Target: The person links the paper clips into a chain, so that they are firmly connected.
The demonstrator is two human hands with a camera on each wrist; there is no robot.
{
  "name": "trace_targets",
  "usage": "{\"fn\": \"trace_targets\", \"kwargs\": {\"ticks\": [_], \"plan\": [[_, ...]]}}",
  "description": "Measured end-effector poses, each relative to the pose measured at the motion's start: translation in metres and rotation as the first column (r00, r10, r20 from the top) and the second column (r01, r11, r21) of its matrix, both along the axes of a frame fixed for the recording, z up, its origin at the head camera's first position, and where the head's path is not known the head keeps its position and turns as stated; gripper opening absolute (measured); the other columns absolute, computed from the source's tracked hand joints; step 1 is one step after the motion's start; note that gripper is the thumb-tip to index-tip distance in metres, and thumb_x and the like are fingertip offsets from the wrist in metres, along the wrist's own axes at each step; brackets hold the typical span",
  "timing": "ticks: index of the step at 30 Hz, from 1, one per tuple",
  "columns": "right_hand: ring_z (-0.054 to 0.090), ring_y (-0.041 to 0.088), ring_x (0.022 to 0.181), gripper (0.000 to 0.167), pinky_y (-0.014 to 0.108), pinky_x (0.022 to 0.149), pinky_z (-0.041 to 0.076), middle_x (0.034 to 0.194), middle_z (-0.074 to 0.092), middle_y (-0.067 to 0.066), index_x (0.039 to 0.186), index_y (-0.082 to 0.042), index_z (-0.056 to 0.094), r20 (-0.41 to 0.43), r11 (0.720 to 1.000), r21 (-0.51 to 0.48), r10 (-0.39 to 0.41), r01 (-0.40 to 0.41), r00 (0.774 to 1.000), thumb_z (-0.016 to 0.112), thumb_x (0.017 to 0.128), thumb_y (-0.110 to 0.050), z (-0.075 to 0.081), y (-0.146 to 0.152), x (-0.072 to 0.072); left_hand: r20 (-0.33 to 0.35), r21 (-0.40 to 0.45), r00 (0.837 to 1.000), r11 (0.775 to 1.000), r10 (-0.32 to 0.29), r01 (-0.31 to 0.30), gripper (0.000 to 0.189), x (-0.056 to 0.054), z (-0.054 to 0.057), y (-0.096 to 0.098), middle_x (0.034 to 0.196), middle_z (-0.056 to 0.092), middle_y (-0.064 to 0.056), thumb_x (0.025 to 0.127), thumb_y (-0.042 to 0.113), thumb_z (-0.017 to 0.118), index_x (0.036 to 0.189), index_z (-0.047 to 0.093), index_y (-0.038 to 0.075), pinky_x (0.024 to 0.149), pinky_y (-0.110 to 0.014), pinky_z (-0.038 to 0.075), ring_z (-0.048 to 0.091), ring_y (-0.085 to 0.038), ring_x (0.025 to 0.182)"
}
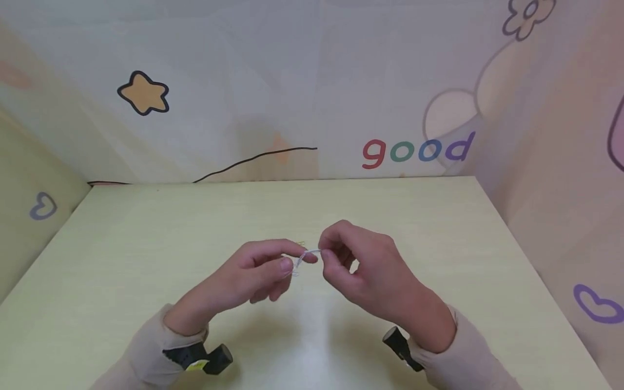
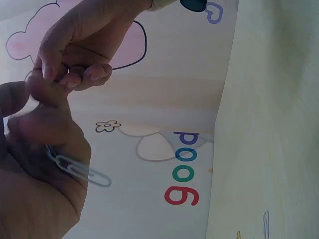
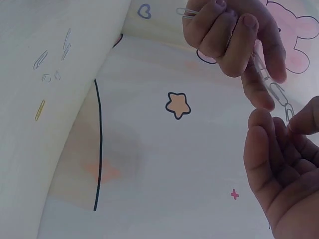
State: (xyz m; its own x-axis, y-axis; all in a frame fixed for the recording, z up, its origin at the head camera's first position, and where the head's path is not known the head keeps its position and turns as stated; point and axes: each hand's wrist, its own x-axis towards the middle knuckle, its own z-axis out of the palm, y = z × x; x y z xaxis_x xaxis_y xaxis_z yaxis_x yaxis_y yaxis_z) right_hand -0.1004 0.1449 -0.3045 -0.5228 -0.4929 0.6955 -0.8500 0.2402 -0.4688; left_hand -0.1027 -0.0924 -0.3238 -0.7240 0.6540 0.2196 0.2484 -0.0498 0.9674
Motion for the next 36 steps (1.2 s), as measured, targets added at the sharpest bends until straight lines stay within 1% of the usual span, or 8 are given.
{"fn": "trace_targets", "kwargs": {"ticks": [3,9,15,19,21,24,28,36], "plan": [[0.059,0.008,0.066,0.026,0.018,0.063,0.051,0.081,0.061,-0.005,0.097,-0.008,0.062,-0.001,1.0,0.006,0.028,-0.028,1.0,0.064,0.08,0.012,0.0,-0.001,0.001,0.051,0.041,0.996,0.997,-0.069,0.067,0.026,0.001,-0.002,0.001,0.07,0.059,-0.008,0.106,0.016,0.048,0.115,0.065,-0.002,0.048,-0.03,0.045,0.05,-0.02,0.049],[0.059,0.004,0.067,0.008,0.018,0.062,0.051,0.083,0.062,-0.008,0.097,-0.009,0.064,-0.016,0.997,0.035,0.07,-0.07,0.997,0.057,0.1,-0.011,0.002,-0.007,0.003,0.131,0.104,0.989,0.993,-0.071,0.057,0.024,0.002,-0.003,0.002,0.072,0.059,-0.011,0.105,0.017,0.052,0.092,0.062,-0.001,0.059,-0.035,0.055,0.059,-0.022,0.056],[0.057,0.003,0.066,0.025,0.018,0.065,0.052,0.081,0.061,-0.006,0.099,-0.006,0.064,-0.035,1.0,0.018,0.016,-0.016,0.999,0.05,0.106,-0.025,-0.003,-0.01,0.002,0.075,0.084,0.997,0.996,0.026,-0.032,0.019,-0.002,0.002,-0.009,0.06,0.037,-0.004,0.1,0.015,0.059,0.089,0.067,0.001,0.046,-0.025,0.03,0.03,-0.014,0.048],[0.056,0.006,0.064,0.005,0.021,0.062,0.053,0.08,0.06,-0.006,0.101,-0.006,0.065,0.017,1.0,0.011,-0.016,0.016,1.0,0.062,0.098,-0.004,-0.013,-0.011,-0.007,0.002,0.063,0.993,0.991,0.12,-0.12,0.018,-0.007,0.008,-0.021,0.057,0.035,-0.003,0.1,0.013,0.058,0.092,0.069,0.001,0.048,-0.026,0.026,0.027,-0.015,0.049],[0.057,0.007,0.062,0.016,0.023,0.058,0.053,0.078,0.059,-0.007,0.1,-0.009,0.065,0.118,0.999,0.028,-0.038,0.035,0.992,0.065,0.092,0.005,-0.021,-0.013,-0.012,-0.041,0.061,0.985,0.985,0.165,-0.163,0.019,-0.01,0.011,-0.028,0.056,0.035,-0.003,0.102,0.012,0.056,0.094,0.069,0.0,0.047,-0.026,0.027,0.028,-0.016,0.048],[0.058,0.01,0.061,0.017,0.027,0.056,0.052,0.075,0.057,-0.007,0.1,-0.011,0.066,0.348,0.995,0.082,-0.088,0.063,0.934,0.065,0.093,0.005,-0.037,-0.019,-0.021,-0.093,0.074,0.969,0.972,0.229,-0.223,0.021,-0.013,0.016,-0.039,0.055,0.034,-0.004,0.103,0.011,0.054,0.094,0.069,0.0,0.045,-0.026,0.027,0.028,-0.017,0.046],[0.06,0.015,0.062,0.007,0.03,0.057,0.052,0.076,0.057,-0.001,0.102,-0.009,0.066,0.587,0.986,0.163,-0.132,0.044,0.799,0.063,0.098,-0.004,-0.064,-0.031,-0.036,-0.123,0.11,0.95,0.955,0.287,-0.274,0.023,-0.017,0.021,-0.051,0.053,0.033,-0.005,0.104,0.011,0.051,0.092,0.067,-0.001,0.042,-0.026,0.022,0.025,-0.017,0.044],[0.059,0.021,0.056,0.009,0.035,0.056,0.053,0.08,0.06,0.007,0.104,-0.002,0.067,0.78,0.976,0.211,-0.131,-0.059,0.612,0.063,0.097,-0.007,-0.099,-0.045,-0.054,-0.127,0.204,0.935,0.931,0.332,-0.303,0.027,-0.022,0.024,-0.058,0.053,0.042,-0.006,0.104,0.008,0.046,0.085,0.059,-0.005,0.04,-0.029,0.036,0.038,-0.019,0.043]]}}
